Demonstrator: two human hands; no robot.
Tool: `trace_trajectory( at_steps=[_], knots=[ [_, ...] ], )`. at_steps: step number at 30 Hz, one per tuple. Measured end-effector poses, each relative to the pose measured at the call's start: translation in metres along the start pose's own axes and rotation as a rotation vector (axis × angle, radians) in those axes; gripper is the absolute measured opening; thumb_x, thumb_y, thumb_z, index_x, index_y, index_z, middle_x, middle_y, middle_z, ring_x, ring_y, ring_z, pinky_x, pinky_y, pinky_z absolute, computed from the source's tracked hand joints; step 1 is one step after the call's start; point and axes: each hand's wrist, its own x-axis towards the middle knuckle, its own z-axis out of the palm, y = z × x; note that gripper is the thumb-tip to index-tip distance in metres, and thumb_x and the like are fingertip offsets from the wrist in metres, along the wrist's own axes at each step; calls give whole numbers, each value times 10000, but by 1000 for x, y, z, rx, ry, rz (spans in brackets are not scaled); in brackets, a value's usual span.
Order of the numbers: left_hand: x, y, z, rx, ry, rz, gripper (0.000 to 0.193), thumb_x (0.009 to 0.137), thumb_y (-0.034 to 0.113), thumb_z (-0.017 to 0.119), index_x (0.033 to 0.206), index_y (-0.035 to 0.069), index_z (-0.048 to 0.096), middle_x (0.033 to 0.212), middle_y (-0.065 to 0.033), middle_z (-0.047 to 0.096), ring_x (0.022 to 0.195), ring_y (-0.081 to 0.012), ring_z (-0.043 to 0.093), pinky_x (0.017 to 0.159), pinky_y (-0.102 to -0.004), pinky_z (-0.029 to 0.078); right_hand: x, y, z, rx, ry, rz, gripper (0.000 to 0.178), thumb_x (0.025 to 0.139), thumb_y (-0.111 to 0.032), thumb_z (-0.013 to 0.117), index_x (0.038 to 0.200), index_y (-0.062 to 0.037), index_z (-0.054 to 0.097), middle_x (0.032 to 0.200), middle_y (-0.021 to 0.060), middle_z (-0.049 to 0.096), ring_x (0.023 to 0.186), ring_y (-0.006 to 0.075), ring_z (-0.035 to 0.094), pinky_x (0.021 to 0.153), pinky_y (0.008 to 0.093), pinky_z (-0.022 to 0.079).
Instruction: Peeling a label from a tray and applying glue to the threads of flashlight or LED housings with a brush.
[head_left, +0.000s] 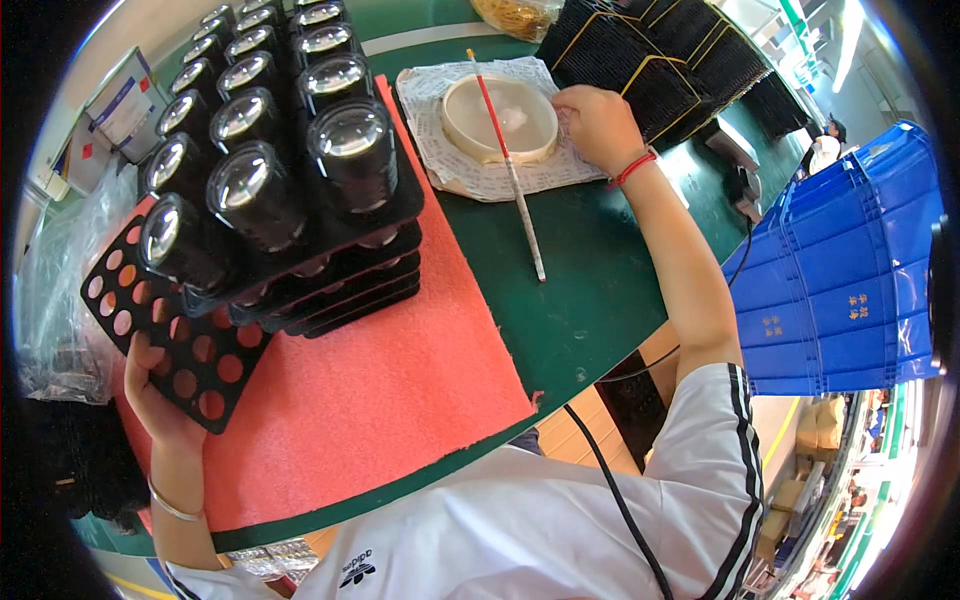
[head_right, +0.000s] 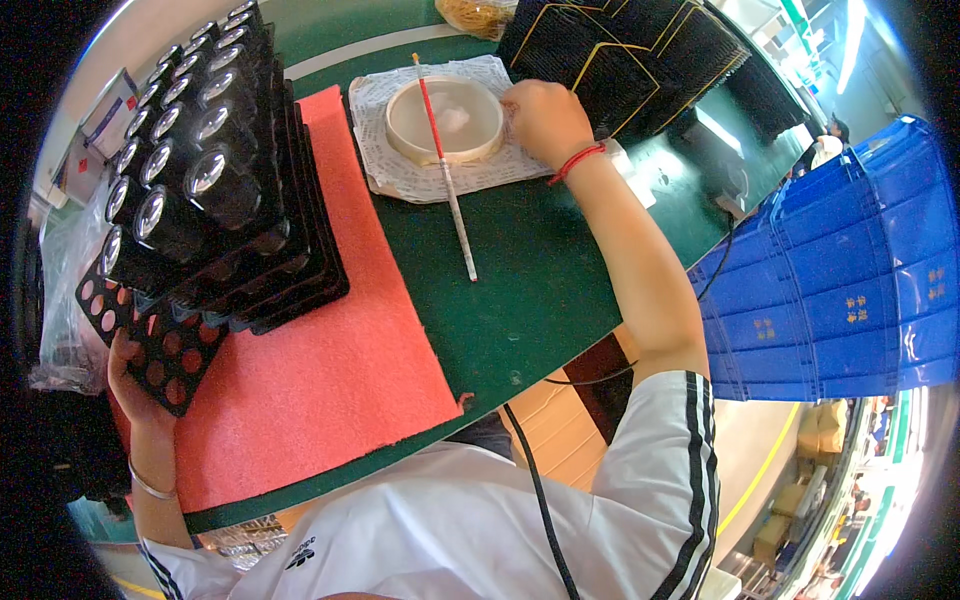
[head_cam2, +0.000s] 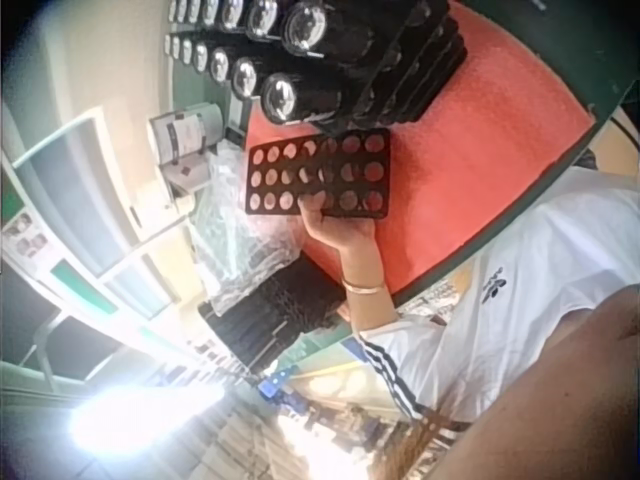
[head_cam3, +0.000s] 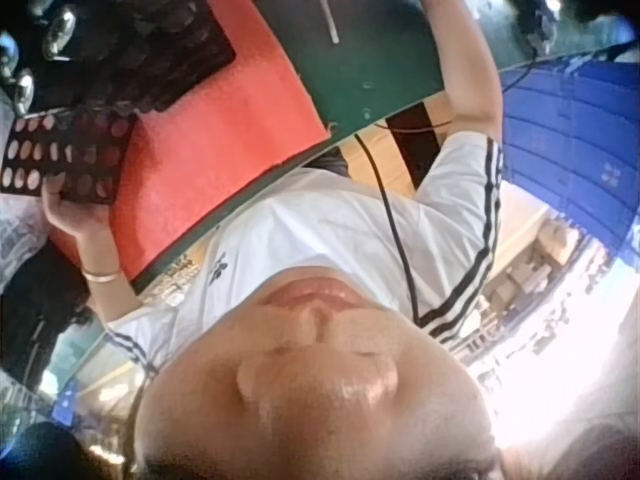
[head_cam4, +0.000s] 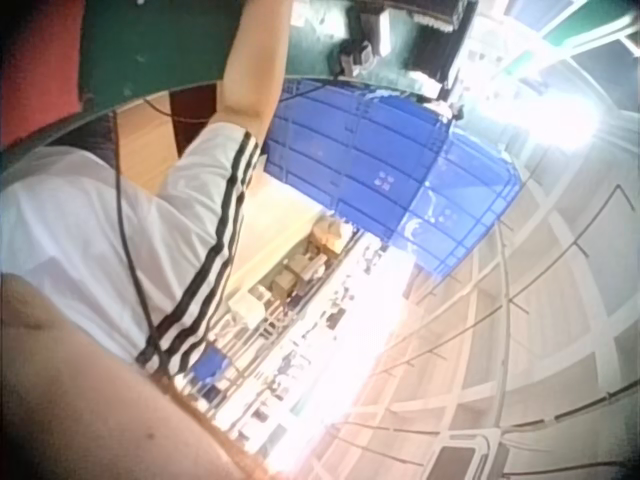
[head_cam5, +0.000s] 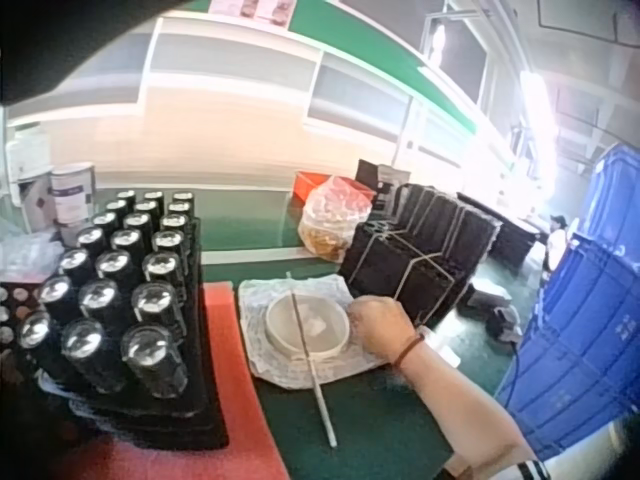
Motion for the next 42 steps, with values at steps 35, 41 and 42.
trace_trajectory(
  at_steps=[35,41,42],
  knots=[
    [-5,-1,22,-114,101,125,172,706,77,438,875,63,461,802,-3,459,767,-127,468,719,-267,413,-6,-15,-31,8,143,-18,183,737,-22,478,830,-27,636,854,131,631,783,272,613,703,336,483],
    [-44,-7,24,195,-260,489,626,688,40,399,1298,32,257,1272,-112,365,1196,-205,356,1013,-344,273,-33,-151,-121,309,560,-227,203,745,67,456,839,9,626,808,128,629,698,236,609,660,279,487],
    [-47,-12,16,305,-348,494,662,683,29,384,1324,38,219,1320,-115,317,1243,-216,303,1046,-361,229,-44,-171,-129,327,566,-291,182,745,44,476,841,11,628,808,132,627,696,240,607,652,282,488]
  ],
)
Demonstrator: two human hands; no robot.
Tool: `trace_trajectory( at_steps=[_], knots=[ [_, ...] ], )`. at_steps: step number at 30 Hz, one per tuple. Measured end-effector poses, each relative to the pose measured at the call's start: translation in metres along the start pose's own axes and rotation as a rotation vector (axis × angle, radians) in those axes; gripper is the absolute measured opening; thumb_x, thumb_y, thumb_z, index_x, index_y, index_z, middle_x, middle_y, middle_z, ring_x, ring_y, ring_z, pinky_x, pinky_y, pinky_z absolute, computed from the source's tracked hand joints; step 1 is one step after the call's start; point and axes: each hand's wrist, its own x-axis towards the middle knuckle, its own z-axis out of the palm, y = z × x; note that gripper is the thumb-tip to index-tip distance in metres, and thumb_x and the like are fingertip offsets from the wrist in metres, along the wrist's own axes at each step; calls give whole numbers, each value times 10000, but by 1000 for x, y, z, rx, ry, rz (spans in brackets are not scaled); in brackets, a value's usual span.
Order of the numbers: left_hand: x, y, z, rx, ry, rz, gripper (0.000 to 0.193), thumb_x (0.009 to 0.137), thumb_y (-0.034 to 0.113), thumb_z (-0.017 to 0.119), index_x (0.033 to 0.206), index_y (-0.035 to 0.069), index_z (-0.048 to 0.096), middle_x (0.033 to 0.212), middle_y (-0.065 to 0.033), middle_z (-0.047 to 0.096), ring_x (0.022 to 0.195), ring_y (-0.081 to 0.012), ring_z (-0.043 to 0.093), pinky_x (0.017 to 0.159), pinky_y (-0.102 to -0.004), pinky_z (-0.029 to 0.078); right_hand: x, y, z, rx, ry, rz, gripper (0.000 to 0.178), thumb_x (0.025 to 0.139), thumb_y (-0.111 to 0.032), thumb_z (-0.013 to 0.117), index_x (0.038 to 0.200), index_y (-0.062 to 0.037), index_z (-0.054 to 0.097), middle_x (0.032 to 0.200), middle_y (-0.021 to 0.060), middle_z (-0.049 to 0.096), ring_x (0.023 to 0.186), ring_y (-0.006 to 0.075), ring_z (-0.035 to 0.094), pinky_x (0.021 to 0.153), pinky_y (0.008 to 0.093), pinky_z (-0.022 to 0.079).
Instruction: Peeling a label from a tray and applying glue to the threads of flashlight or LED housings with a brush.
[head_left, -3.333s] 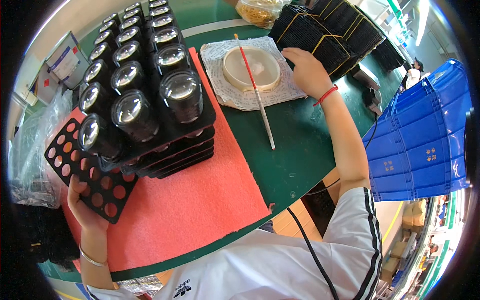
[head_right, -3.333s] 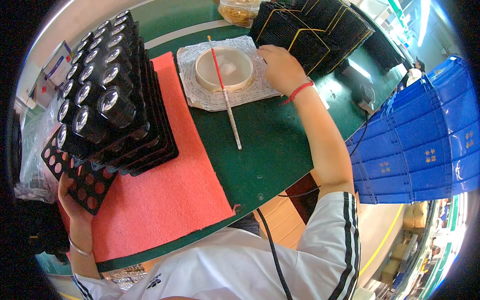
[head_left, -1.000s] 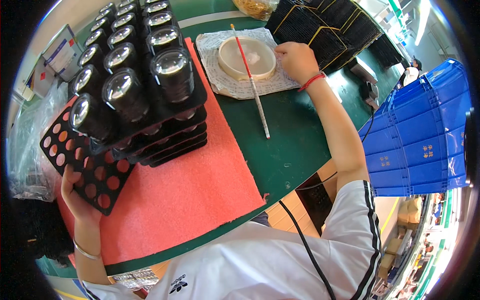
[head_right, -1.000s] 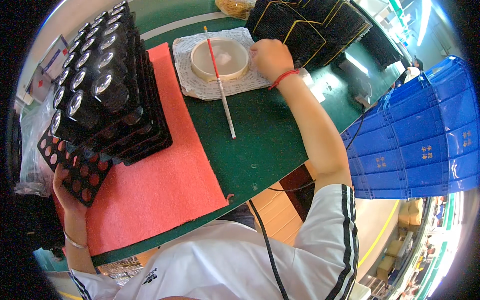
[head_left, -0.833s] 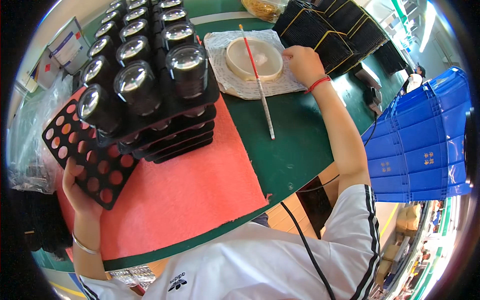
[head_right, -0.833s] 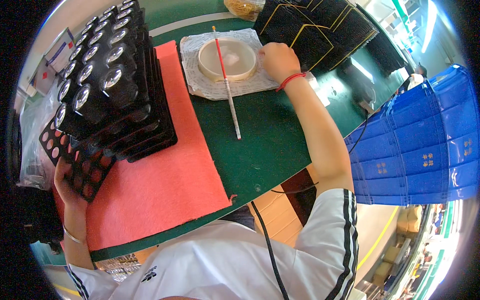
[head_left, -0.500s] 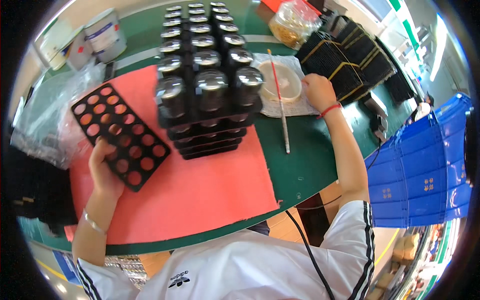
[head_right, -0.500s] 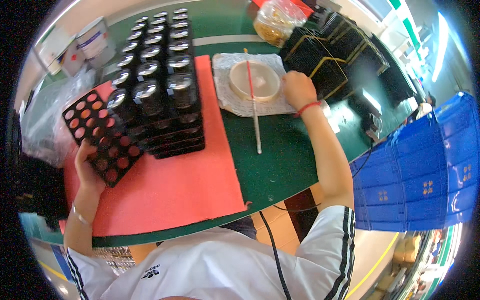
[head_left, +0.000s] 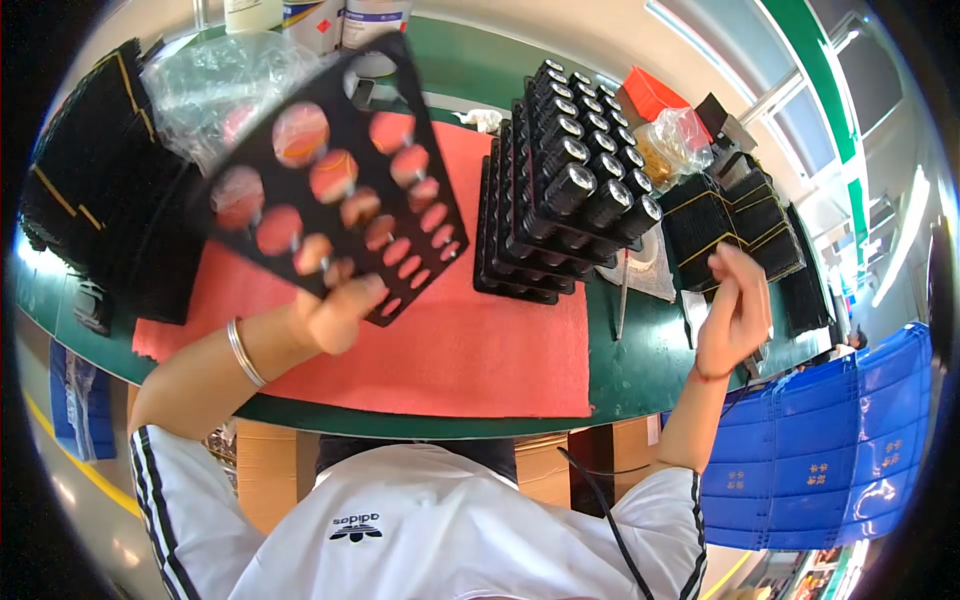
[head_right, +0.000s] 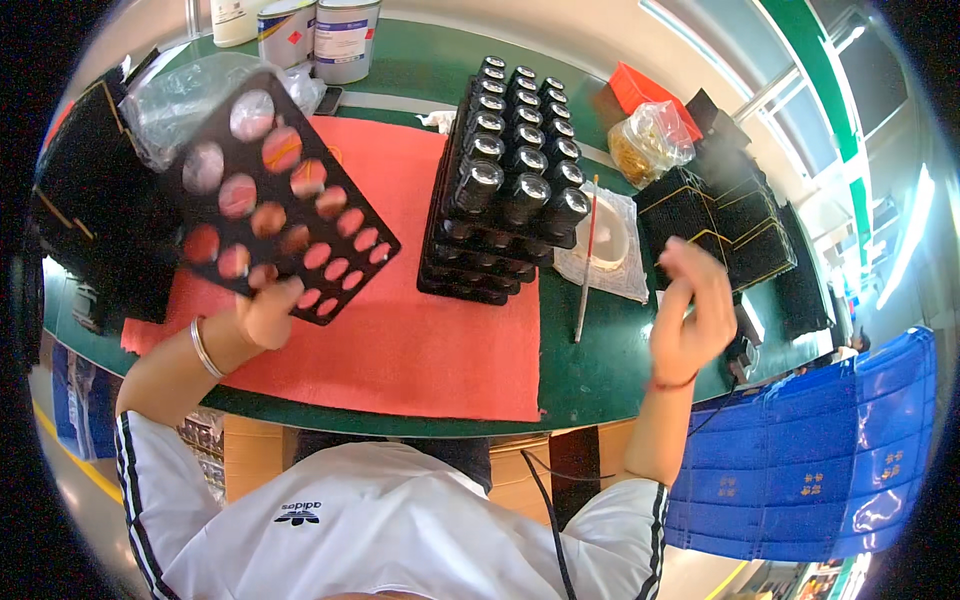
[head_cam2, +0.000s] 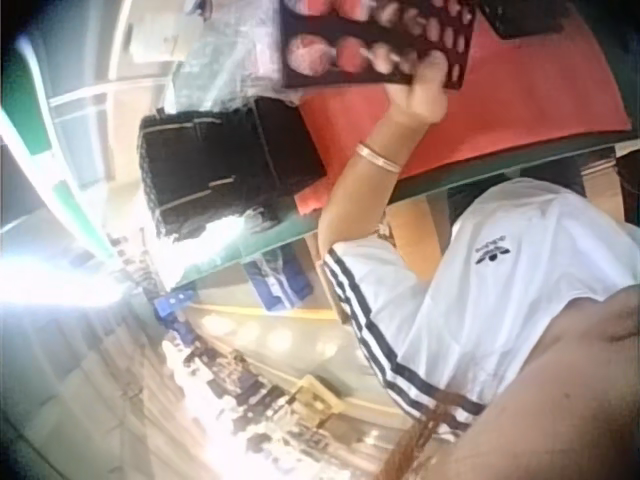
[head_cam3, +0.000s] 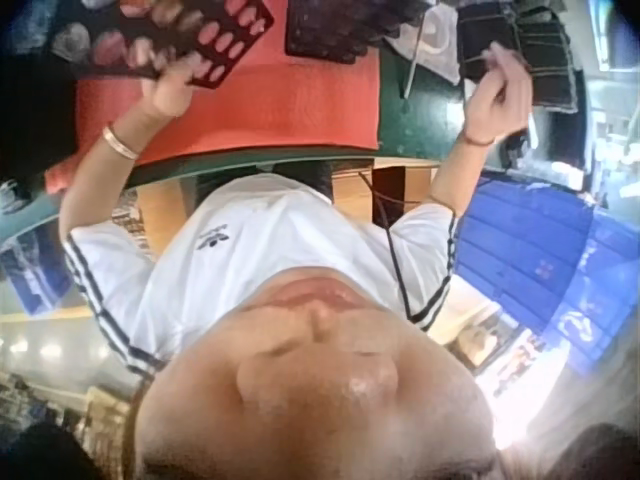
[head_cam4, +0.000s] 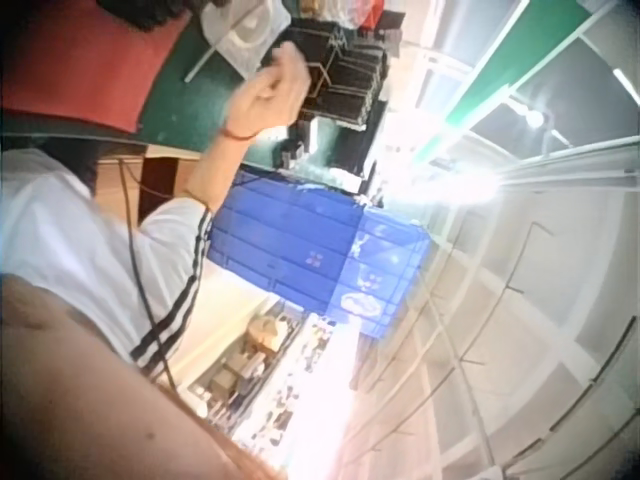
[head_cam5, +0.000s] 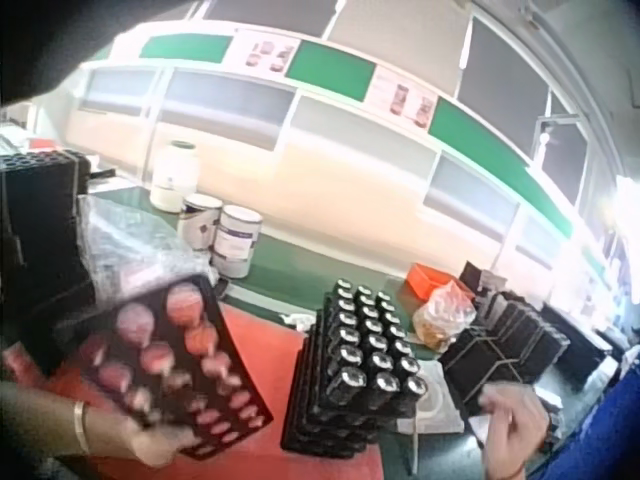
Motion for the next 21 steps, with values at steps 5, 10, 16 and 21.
trace_trajectory(
  at_steps=[5,10,16,21],
  knots=[
    [6,11,9,456,-342,535,629,668,4,378,1289,-5,282,1250,-223,389,1150,-332,400,987,-403,304,-25,-63,1,217,-223,-472,177,696,-72,581,854,-9,627,858,131,623,756,240,621,642,303,515],
    [17,10,10,655,-291,792,498,698,79,598,1164,-12,449,1102,-221,487,981,-345,505,847,-429,415,-28,-94,28,363,-212,-489,489,615,-90,706,1060,-17,518,969,144,580,781,274,618,662,325,522],
    [15,23,38,1150,-323,969,349,729,170,559,1069,93,576,1000,-61,540,861,-213,501,801,-405,373,-62,-104,25,652,-247,-275,894,578,-243,799,1298,-180,272,1184,230,418,819,351,594,640,375,517],
    [5,19,41,1289,-196,1080,364,700,222,600,1064,211,590,988,3,537,811,-142,437,783,-360,326,-61,-132,19,415,-14,-324,904,554,-415,801,1282,-157,331,1269,264,326,1022,406,483,795,440,443]
  ],
)
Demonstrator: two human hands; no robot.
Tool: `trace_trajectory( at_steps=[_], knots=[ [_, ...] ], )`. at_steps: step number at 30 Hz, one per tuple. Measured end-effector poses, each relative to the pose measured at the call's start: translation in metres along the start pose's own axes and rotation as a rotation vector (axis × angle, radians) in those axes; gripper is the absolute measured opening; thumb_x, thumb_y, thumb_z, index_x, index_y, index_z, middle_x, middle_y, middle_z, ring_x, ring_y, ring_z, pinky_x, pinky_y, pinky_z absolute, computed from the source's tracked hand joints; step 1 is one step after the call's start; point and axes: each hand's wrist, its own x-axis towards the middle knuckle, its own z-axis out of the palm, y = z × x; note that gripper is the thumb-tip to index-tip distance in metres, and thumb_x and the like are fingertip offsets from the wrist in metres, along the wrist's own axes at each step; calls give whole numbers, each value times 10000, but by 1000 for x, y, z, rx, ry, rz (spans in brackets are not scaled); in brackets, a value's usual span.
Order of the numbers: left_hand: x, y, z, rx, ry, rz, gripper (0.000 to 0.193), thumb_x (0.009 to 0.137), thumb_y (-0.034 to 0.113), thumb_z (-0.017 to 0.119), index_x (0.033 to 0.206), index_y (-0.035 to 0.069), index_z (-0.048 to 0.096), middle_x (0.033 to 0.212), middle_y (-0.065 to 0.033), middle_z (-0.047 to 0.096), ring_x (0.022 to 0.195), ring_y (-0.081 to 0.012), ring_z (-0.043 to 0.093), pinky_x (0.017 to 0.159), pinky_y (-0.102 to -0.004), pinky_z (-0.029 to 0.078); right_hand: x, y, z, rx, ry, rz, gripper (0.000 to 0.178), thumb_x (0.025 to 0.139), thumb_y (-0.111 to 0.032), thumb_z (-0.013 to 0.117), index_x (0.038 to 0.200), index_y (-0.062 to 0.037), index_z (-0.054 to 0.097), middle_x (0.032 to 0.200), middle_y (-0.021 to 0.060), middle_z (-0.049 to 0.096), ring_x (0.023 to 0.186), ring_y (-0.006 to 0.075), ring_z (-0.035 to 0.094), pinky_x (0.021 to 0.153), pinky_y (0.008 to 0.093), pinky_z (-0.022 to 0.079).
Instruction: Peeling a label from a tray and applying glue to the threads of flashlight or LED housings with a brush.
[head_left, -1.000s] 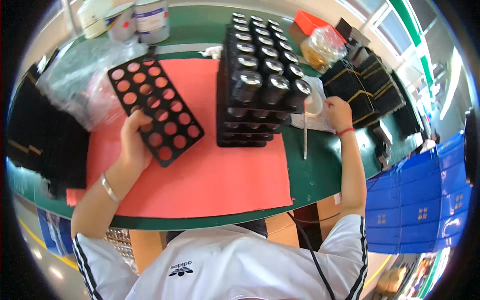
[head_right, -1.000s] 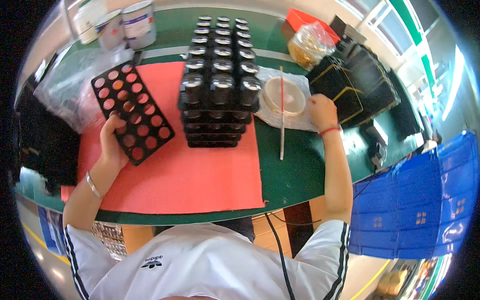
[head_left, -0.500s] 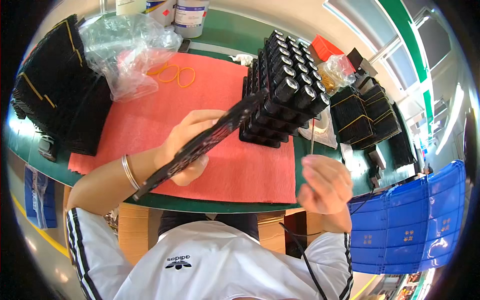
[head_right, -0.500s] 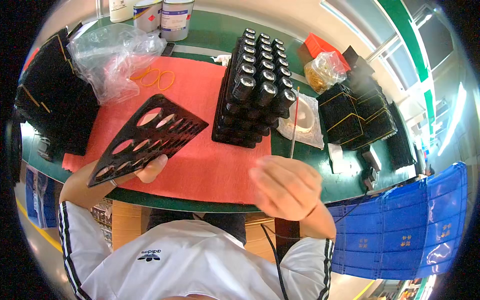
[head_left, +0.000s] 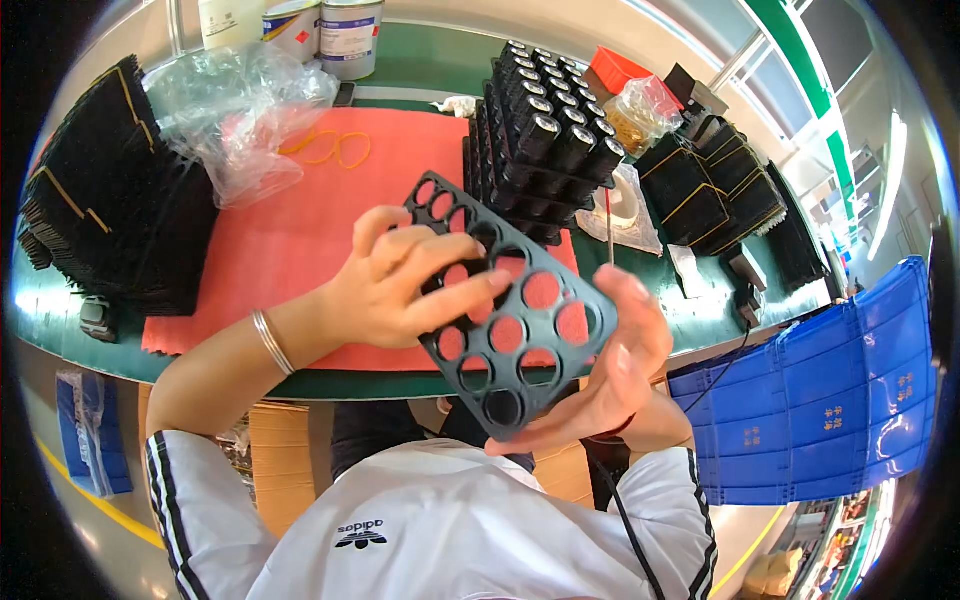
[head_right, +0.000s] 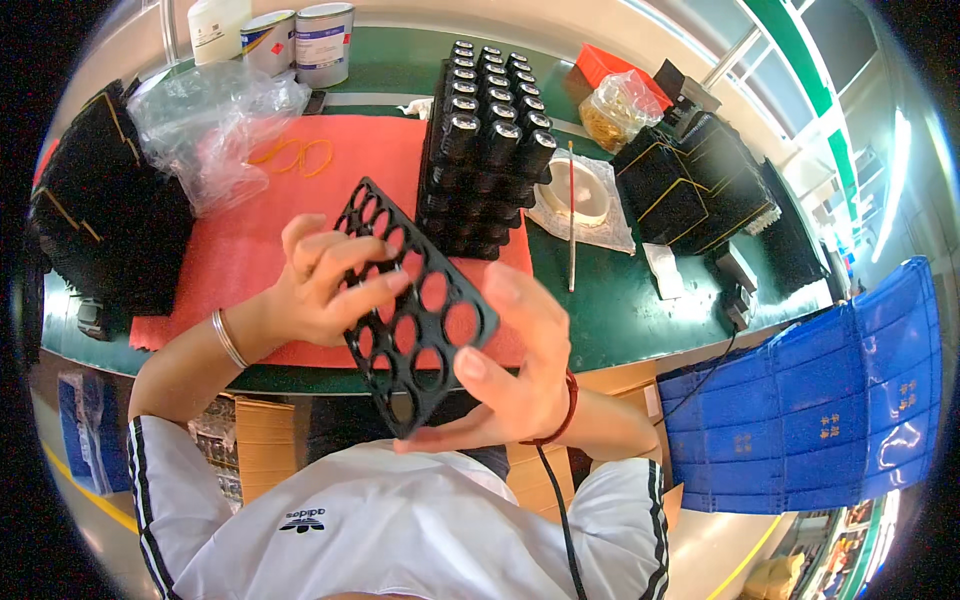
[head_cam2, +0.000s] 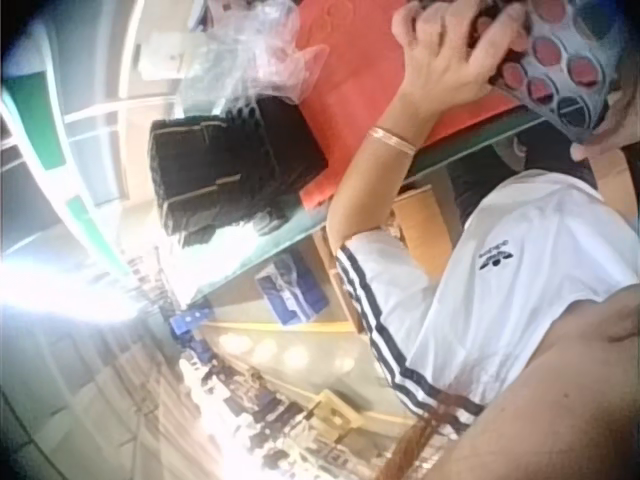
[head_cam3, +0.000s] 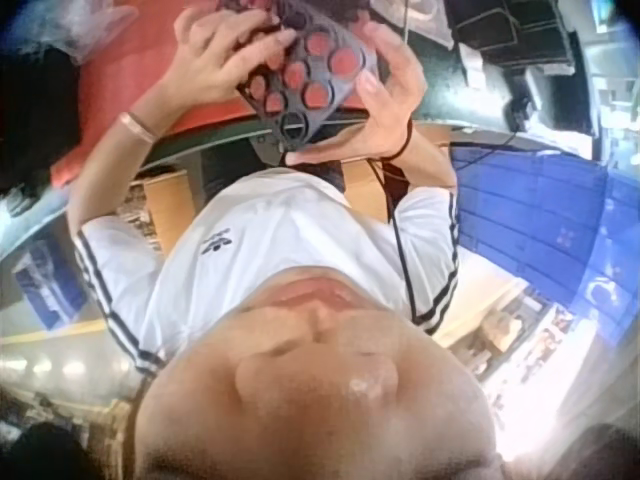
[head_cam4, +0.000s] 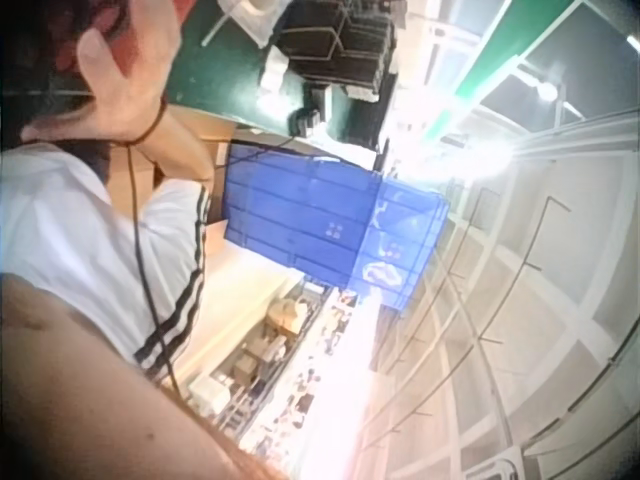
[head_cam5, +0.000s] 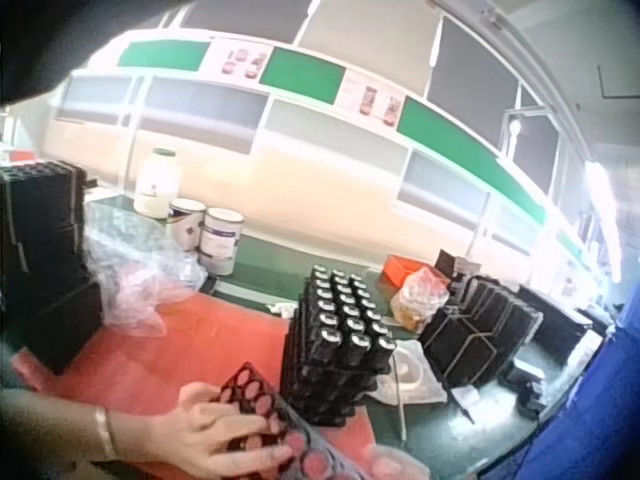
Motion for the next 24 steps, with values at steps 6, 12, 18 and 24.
trace_trajectory(
  at_steps=[6,12,18,24],
  knots=[
    [-6,12,-1,-100,-3,35,434,639,371,605,1034,201,548,979,-18,493,822,-176,390,715,-347,292,-5,-8,-2,-1,-162,-5,950,600,-519,734,1278,-104,213,1255,308,260,1085,416,429,891,514,397],
    [-11,-15,-9,-51,17,-181,659,647,551,555,1101,76,505,938,-88,461,835,-246,389,778,-390,263,-1,0,-7,-98,-78,-154,1111,496,-638,723,1332,-142,185,1284,247,294,1142,416,362,935,548,304],
    [2,-47,-3,70,56,-606,736,616,486,660,1168,47,447,1007,-101,442,935,-286,373,837,-426,265,6,54,-55,-344,175,-548,923,696,-585,582,1330,-31,205,1274,241,328,1143,349,383,918,529,335],
    [20,-86,22,102,-284,-1016,746,708,565,551,1214,27,443,1098,-168,474,1059,-341,369,940,-441,256,13,110,-82,-443,335,-78,711,770,-387,592,1252,32,277,1280,188,344,1193,292,341,966,450,258]
  ],
)
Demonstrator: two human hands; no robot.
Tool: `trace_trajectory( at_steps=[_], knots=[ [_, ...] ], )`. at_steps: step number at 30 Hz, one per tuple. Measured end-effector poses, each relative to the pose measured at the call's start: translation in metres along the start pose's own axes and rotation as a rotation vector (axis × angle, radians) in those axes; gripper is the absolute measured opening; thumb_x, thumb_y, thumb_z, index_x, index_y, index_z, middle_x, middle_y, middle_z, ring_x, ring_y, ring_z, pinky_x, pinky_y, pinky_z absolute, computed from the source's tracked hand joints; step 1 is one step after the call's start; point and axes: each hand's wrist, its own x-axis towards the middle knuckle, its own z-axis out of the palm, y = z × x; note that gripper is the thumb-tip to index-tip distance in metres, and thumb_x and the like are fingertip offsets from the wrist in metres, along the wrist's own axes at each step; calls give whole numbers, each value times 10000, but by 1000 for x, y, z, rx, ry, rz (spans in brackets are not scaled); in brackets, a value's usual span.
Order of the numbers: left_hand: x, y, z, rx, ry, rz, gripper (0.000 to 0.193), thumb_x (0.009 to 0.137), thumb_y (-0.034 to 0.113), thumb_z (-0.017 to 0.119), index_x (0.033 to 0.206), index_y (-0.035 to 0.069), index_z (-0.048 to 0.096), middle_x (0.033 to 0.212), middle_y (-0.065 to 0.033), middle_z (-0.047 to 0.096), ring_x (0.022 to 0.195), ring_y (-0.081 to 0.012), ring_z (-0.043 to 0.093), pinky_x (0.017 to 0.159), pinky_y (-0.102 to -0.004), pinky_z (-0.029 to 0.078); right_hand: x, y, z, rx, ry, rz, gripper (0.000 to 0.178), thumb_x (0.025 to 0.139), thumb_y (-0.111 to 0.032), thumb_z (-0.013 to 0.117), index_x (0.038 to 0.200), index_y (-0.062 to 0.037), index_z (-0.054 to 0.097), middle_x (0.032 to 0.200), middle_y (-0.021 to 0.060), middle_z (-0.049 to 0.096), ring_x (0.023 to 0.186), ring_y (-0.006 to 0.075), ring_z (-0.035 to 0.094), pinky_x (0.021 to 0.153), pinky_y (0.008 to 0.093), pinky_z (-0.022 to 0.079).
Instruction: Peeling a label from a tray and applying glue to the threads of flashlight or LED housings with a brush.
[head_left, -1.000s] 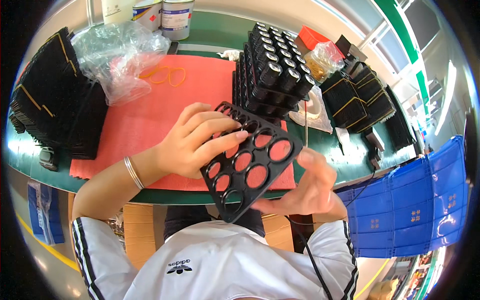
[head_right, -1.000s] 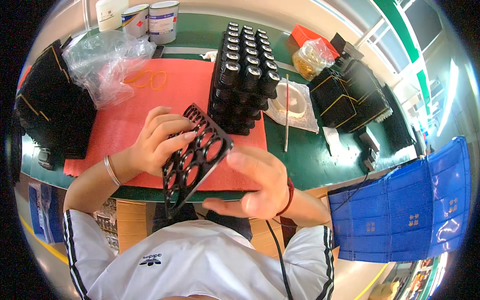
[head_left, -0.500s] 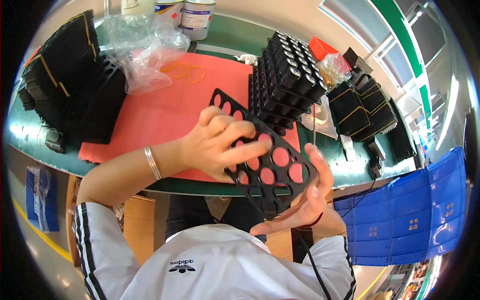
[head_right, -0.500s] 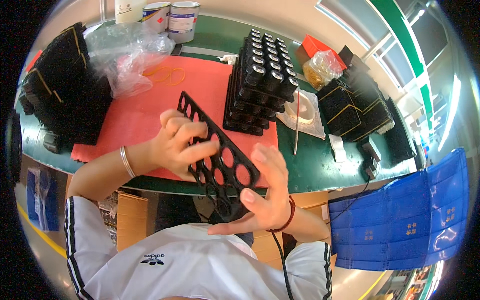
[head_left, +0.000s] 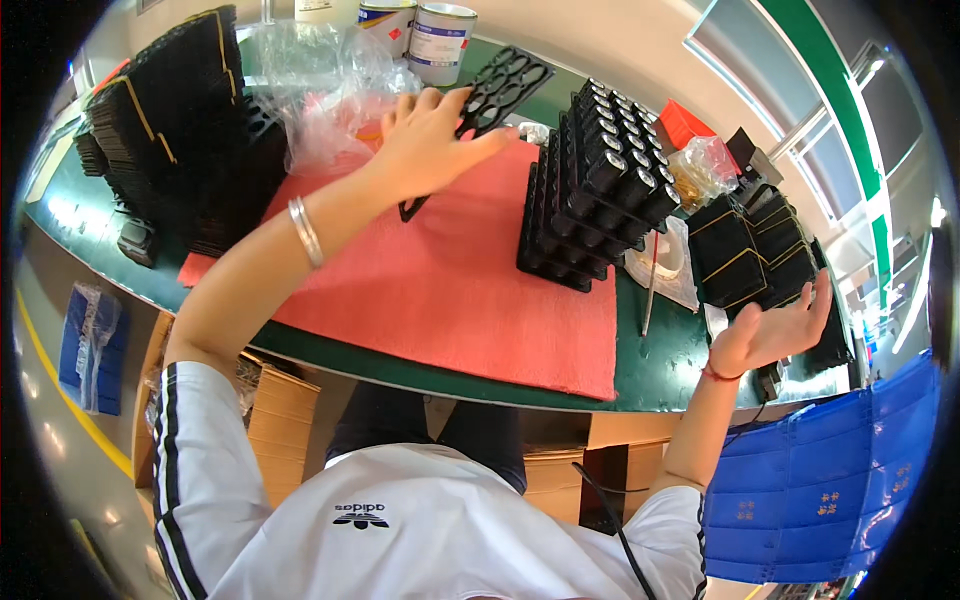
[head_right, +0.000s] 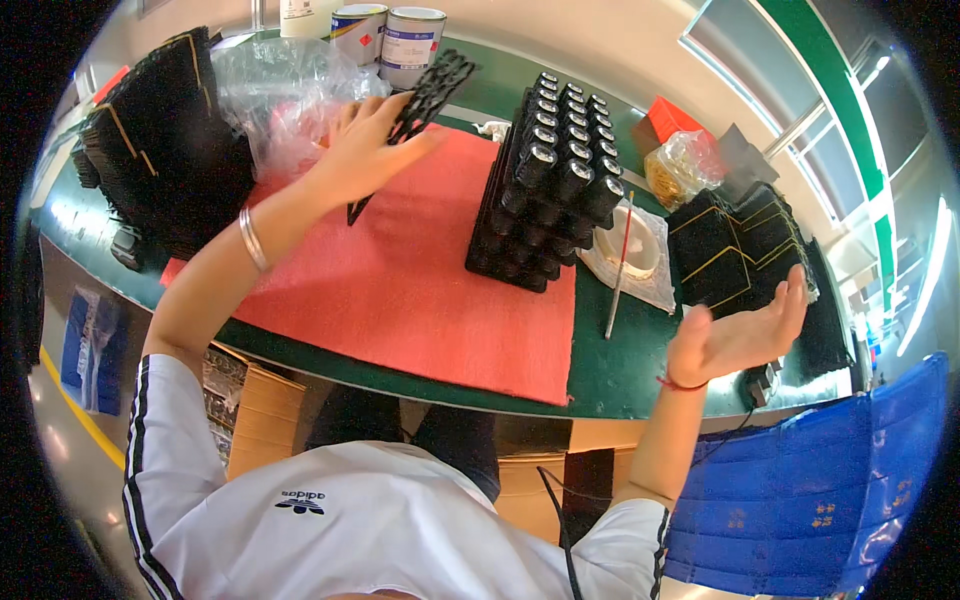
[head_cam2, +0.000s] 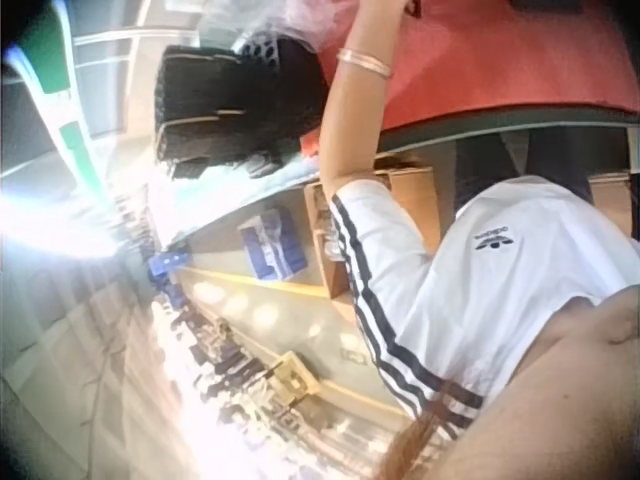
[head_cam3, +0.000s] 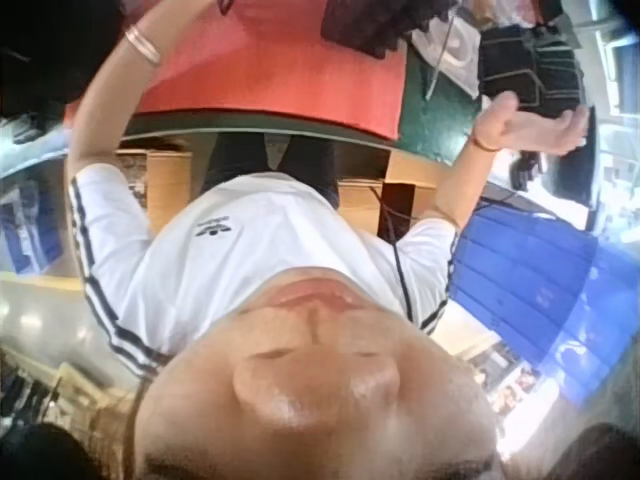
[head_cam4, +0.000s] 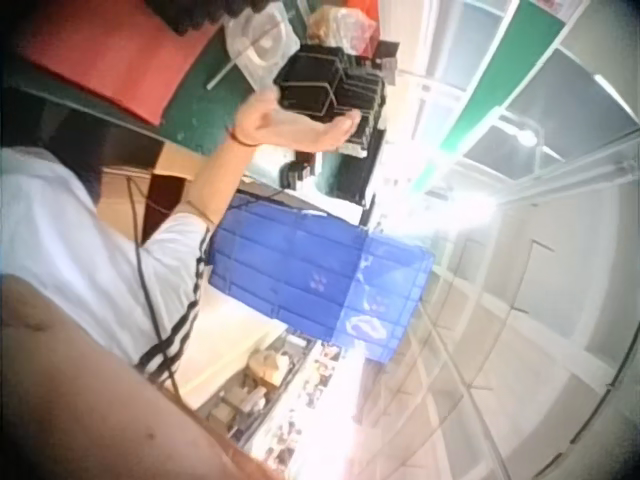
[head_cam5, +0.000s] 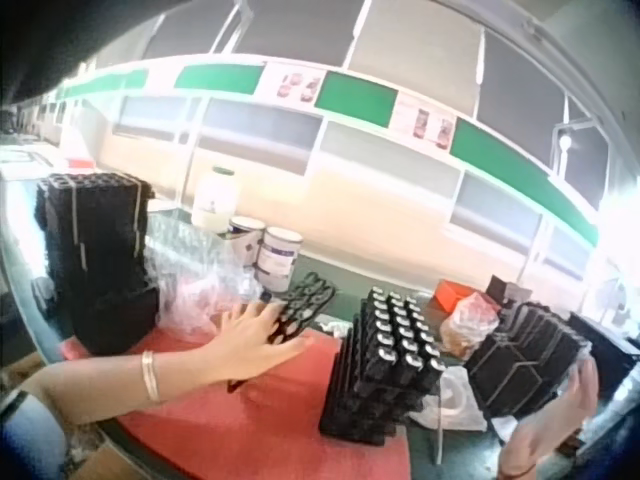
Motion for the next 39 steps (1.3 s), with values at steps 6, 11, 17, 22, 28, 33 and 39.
trace_trajectory(
  at_steps=[6,11,17,22,28,33,39],
  knots=[
    [80,4,42,375,-108,126,804,657,658,541,1171,41,496,1176,-183,471,1155,-327,336,927,-454,274,-23,37,-2,-157,37,76,598,807,-273,568,1257,3,286,1308,151,307,1210,276,314,974,448,242],
    [144,-19,80,564,-306,93,835,620,656,577,1233,100,464,1210,-183,447,1168,-356,333,951,-496,269,-39,38,9,-115,-107,165,609,774,-252,587,1239,20,304,1292,184,305,1216,300,285,1004,429,208],
    [189,-39,136,533,-344,80,842,562,659,619,1233,170,481,1204,-167,456,1159,-353,333,944,-512,271,-49,30,16,-12,-196,229,644,726,-296,623,1222,7,345,1269,215,316,1194,322,296,1006,428,193],
    [196,-47,171,581,-342,254,748,599,602,626,1214,196,499,1143,-118,504,1126,-308,361,913,-474,289,-51,27,20,56,-277,298,639,735,-327,622,1218,1,362,1265,212,324,1191,316,299,1002,430,190],
    [191,-56,187,445,-421,298,610,654,531,614,1175,225,534,1108,-73,530,1116,-286,371,924,-470,276,-54,30,25,82,-262,369,617,736,-297,620,1209,10,372,1257,211,335,1190,319,303,1007,431,180],
    [190,-76,189,265,-414,295,479,725,455,578,1137,211,559,1154,-61,525,1142,-316,389,903,-514,308,-54,31,28,110,-243,423,581,727,-231,616,1199,15,385,1251,204,346,1190,312,307,1012,432,179],
    [187,-67,138,373,-165,400,309,810,328,535,1017,107,597,999,-88,597,921,-278,561,817,-354,439,-53,30,32,151,-245,433,499,750,-110,564,1188,49,385,1262,209,348,1202,303,313,1019,417,193]
  ],
)
